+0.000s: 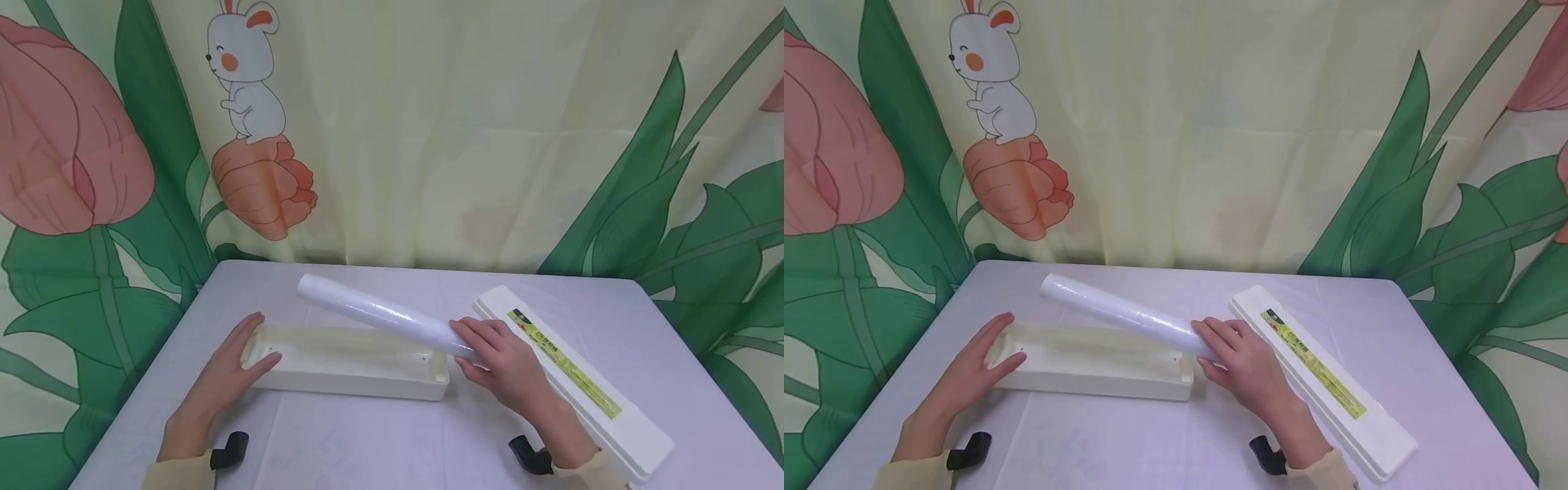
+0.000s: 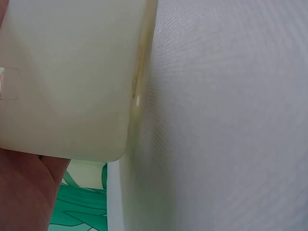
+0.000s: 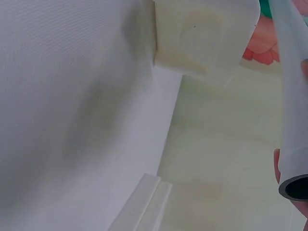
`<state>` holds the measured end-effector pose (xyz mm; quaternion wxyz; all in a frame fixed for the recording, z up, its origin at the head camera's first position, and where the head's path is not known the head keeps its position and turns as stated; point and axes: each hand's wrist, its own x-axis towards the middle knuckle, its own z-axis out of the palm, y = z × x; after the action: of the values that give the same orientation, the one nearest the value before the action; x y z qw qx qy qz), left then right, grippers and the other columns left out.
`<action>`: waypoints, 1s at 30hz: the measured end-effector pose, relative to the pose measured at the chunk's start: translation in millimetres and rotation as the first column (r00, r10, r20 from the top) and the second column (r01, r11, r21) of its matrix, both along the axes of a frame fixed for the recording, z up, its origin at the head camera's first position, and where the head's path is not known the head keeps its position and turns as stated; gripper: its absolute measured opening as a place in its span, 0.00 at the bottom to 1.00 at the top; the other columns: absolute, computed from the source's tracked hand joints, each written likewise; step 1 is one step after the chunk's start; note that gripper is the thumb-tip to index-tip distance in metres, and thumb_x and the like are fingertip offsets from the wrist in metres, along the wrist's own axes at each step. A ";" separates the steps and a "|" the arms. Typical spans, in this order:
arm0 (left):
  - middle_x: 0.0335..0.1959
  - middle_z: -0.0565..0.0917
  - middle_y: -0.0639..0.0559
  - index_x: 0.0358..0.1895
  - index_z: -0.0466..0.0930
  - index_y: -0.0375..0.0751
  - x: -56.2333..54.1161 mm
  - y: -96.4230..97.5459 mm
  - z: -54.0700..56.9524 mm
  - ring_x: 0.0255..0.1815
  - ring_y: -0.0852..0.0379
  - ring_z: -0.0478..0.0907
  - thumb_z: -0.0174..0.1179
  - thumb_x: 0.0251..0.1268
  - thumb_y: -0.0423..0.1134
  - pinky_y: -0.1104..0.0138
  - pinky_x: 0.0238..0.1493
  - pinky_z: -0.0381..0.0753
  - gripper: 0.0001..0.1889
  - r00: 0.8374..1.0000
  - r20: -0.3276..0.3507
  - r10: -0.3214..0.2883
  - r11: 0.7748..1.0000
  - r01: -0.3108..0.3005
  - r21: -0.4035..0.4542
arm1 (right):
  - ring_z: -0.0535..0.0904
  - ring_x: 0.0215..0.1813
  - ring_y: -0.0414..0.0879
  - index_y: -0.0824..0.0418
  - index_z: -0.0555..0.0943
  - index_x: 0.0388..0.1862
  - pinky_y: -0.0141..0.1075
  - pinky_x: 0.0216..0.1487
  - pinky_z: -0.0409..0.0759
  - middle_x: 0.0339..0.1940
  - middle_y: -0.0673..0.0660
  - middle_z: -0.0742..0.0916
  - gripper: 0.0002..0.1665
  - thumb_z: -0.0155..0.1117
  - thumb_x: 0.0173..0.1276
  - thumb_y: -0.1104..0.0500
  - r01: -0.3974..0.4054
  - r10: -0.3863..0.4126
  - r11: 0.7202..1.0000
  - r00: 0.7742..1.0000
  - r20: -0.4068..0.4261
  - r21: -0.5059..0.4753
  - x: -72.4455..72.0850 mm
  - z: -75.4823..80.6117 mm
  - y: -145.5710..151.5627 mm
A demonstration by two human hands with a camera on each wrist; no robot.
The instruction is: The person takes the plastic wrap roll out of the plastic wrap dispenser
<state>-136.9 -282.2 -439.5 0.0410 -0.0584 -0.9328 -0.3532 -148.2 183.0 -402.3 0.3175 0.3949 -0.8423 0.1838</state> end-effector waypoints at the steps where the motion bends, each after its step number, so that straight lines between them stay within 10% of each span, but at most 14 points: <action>1: 0.80 0.54 0.37 0.79 0.53 0.36 0.0 0.1 0.3 0.78 0.33 0.50 0.64 0.68 0.56 0.34 0.70 0.54 0.46 1.000 0.001 0.000 1.000 0.000 0.000 | 0.80 0.51 0.53 0.60 0.79 0.66 0.46 0.41 0.86 0.58 0.55 0.84 0.31 0.45 0.81 0.40 0.006 -0.006 1.000 1.000 -0.007 0.001 0.4 0.0 1.9; 30: 0.80 0.52 0.37 0.80 0.52 0.39 0.2 2.2 3.2 0.78 0.34 0.50 0.64 0.68 0.57 0.33 0.69 0.54 0.47 0.999 0.039 0.020 1.000 -0.019 -0.024 | 0.80 0.48 0.61 0.59 0.80 0.64 0.53 0.33 0.75 0.54 0.59 0.85 0.34 0.40 0.82 0.37 0.219 -0.217 0.975 0.975 -0.057 0.036 14.2 -16.2 48.4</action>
<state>-136.7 -280.0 -436.3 0.0252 -0.0429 -0.9380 -0.3430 -134.0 231.4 -418.6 0.3495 0.3114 -0.8755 0.1197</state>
